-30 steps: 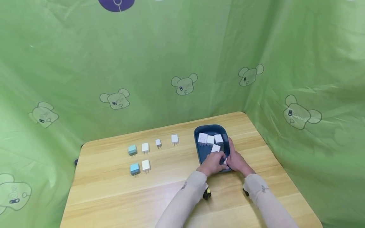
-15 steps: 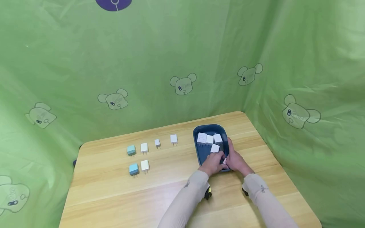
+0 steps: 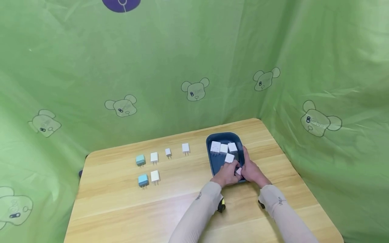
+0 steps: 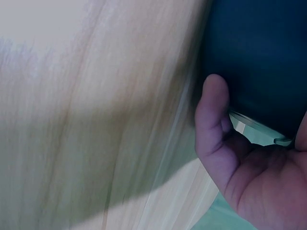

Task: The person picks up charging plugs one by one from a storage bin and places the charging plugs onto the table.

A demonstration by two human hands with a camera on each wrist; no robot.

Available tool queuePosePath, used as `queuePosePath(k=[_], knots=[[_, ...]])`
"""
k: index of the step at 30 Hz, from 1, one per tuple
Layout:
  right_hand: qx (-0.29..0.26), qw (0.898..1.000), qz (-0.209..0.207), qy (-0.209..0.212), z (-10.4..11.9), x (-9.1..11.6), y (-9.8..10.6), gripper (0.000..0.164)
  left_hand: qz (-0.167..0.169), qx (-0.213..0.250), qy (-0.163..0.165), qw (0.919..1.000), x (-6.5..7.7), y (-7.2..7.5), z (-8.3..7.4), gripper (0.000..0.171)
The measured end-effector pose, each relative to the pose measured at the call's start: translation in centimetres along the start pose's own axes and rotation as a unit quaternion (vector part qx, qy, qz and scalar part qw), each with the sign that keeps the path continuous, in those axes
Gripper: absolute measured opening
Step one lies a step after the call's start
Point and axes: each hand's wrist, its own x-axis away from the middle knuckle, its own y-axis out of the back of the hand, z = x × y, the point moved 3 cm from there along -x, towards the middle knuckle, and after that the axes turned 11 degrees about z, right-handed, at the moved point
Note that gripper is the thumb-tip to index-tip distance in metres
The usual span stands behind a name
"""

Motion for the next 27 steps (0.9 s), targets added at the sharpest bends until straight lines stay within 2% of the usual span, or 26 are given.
queuePosePath(k=[6, 10, 13, 19, 27], knots=[[-0.001, 1.0, 0.001, -0.004, -0.1, -0.1, -0.1, 0.091, 0.011, 0.001, 0.004, 0.9999, 0.2, 0.0, -0.1, 0.044], [-0.004, 1.0, 0.002, -0.003, -0.1, -0.1, -0.2, 0.09, 0.003, -0.023, -0.006, 0.9997, 0.2, -0.3, 0.0, 0.05], [-0.004, 1.0, -0.001, 0.008, 0.2, -0.2, 0.1, 0.09, -0.011, -0.03, -0.003, 0.9995, 0.1, -0.1, -0.1, 0.048], [-0.003, 1.0, -0.002, 0.001, 0.5, -0.4, 0.4, 0.089, -0.037, -0.008, 0.009, 0.9992, 0.6, 0.3, -0.2, 0.038], [0.003, 1.0, 0.006, -0.01, 0.3, -0.2, 0.1, 0.089, -0.107, 0.03, -0.006, 0.9938, 1.3, 0.1, 0.1, 0.034]])
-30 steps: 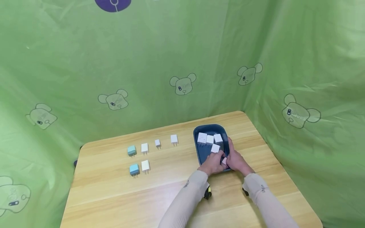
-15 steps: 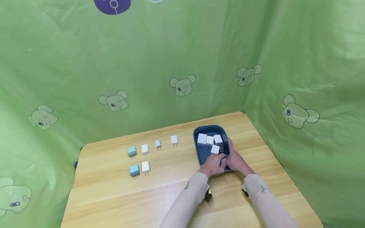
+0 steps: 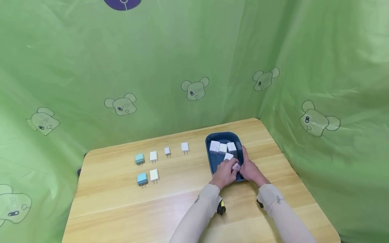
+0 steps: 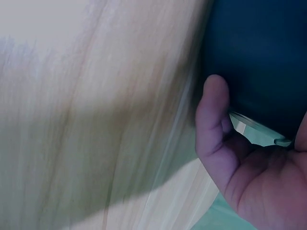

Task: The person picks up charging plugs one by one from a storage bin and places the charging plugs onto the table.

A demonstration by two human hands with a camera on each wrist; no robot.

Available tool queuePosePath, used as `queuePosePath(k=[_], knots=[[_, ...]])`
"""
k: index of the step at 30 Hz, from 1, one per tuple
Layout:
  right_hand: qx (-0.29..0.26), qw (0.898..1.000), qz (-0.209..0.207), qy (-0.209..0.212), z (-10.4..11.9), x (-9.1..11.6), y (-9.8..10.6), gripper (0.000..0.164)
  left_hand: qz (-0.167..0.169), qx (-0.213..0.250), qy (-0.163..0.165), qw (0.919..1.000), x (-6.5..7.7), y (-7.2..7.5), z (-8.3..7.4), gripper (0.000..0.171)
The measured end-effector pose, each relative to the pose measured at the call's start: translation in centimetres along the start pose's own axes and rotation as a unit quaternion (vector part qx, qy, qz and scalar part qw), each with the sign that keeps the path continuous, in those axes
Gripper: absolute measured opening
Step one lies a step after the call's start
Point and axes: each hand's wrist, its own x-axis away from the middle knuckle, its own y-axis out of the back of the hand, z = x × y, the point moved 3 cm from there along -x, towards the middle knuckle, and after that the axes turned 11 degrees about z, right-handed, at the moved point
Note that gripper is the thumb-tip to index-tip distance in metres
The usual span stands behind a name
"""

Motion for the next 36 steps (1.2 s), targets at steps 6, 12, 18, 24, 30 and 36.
queuePosePath(k=[6, 12, 18, 24, 30, 36], knots=[[0.002, 1.0, -0.003, 0.007, -0.3, 0.3, -0.2, 0.091, -0.07, 0.028, -0.027, 0.9968, 0.5, 0.3, -0.3, 0.026], [0.004, 1.0, 0.006, -0.002, -0.2, 0.4, -0.3, 0.092, -0.117, 0.091, -0.026, 0.9886, 1.2, 1.7, -0.2, 0.027], [0.001, 1.0, 0.002, -0.001, -0.1, 0.2, 0.0, 0.091, -0.15, 0.151, -0.038, 0.9763, 1.6, 4.0, -0.1, 0.026], [-0.006, 1.0, 0.015, -0.011, -0.1, -0.1, -0.1, 0.091, -0.183, 0.219, -0.008, 0.9584, 2.2, 5.7, 0.7, 0.028], [-0.011, 1.0, 0.02, -0.019, -0.1, -0.1, 0.0, 0.09, -0.212, 0.268, 0.013, 0.9397, 2.9, 7.3, 1.6, 0.03], [-0.013, 0.999, 0.023, -0.018, -0.1, -0.1, 0.0, 0.09, -0.253, 0.328, 0.04, 0.9094, 4.4, 9.1, 2.9, 0.034]])
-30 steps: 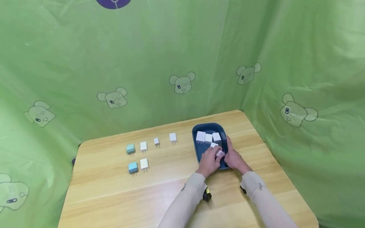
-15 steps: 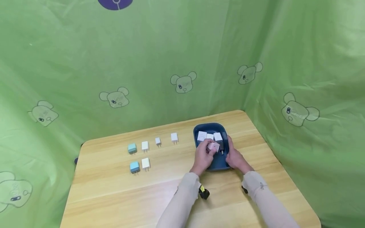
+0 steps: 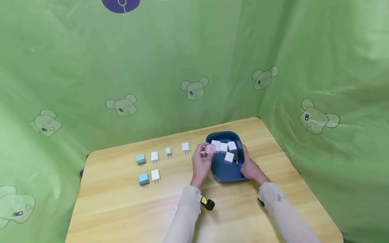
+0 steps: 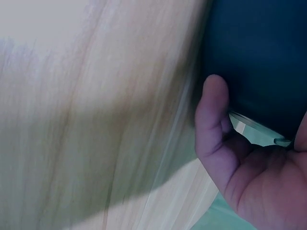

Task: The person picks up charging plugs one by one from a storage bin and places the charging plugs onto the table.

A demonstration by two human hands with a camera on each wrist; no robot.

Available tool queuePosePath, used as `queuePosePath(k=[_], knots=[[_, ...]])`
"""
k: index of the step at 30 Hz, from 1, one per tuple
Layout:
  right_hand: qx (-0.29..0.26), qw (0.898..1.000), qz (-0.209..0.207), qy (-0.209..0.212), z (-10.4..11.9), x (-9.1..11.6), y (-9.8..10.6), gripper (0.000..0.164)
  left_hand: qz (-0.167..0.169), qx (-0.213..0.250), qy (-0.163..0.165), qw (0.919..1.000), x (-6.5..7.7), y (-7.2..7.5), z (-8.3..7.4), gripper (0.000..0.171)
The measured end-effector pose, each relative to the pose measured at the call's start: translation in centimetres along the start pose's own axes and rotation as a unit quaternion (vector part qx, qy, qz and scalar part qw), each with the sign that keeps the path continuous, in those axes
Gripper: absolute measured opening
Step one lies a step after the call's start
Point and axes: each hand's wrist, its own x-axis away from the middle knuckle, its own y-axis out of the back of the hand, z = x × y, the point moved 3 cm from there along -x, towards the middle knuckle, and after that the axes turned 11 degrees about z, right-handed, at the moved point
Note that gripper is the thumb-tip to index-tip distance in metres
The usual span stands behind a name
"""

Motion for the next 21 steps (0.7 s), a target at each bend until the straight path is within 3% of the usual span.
queuePosePath(k=[8, 21], knots=[[-0.004, 1.0, 0.002, -0.001, -0.2, 0.2, -0.3, 0.091, -0.05, 0.04, 0.018, 0.9978, 0.3, 3.7, 0.9, 0.037], [-0.009, 1.0, 0.011, -0.006, 0.2, 0.3, -0.3, 0.092, -0.1, 0.022, 0.121, 0.9873, 2.0, 8.6, 3.0, 0.054]])
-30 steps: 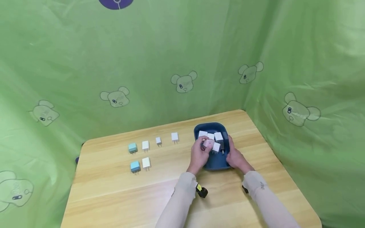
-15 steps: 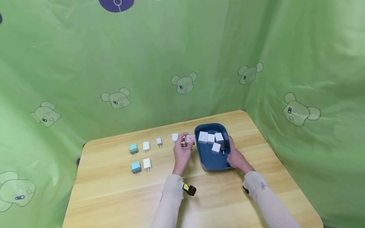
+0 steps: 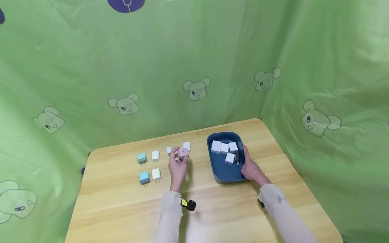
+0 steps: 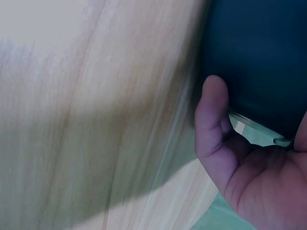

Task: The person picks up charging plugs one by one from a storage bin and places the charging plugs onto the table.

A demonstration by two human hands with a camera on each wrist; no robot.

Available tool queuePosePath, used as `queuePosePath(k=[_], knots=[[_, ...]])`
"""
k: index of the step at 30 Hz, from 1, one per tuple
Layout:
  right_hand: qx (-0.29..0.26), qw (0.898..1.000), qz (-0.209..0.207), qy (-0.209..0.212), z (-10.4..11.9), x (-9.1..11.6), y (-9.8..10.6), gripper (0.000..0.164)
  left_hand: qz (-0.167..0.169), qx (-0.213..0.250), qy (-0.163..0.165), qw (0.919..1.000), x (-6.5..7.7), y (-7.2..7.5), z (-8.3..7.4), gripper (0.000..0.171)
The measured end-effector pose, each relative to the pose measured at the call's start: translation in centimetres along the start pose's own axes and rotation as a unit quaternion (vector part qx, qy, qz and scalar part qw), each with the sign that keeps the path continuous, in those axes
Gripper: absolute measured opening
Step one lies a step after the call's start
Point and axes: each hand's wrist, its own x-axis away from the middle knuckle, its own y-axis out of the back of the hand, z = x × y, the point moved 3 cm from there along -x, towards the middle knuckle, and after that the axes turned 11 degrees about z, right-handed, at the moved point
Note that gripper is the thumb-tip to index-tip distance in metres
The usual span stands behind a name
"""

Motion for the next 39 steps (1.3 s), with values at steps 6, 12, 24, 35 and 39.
queuePosePath(k=[6, 12, 24, 35, 39], knots=[[-0.002, 1.0, 0.008, -0.013, 0.0, 0.1, 0.0, 0.091, -0.011, -0.012, 0.03, 0.9994, 0.3, 1.6, 1.5, 0.058], [-0.001, 1.0, 0.008, -0.015, -0.1, 0.1, 0.1, 0.091, -0.022, 0.008, 0.054, 0.9982, 0.4, 2.9, 2.5, 0.058], [-0.008, 1.0, 0.009, -0.015, -0.2, 0.0, 0.0, 0.09, -0.06, 0.046, 0.113, 0.9907, 1.6, 3.7, 4.6, 0.051], [-0.008, 1.0, 0.007, -0.01, -0.1, 0.1, 0.1, 0.089, -0.066, 0.028, 0.12, 0.9902, 2.1, 4.2, 6.1, 0.05], [-0.009, 1.0, 0.01, -0.012, 0.0, 0.2, 0.0, 0.089, -0.067, 0.022, 0.119, 0.9903, 2.3, 4.2, 6.4, 0.049]])
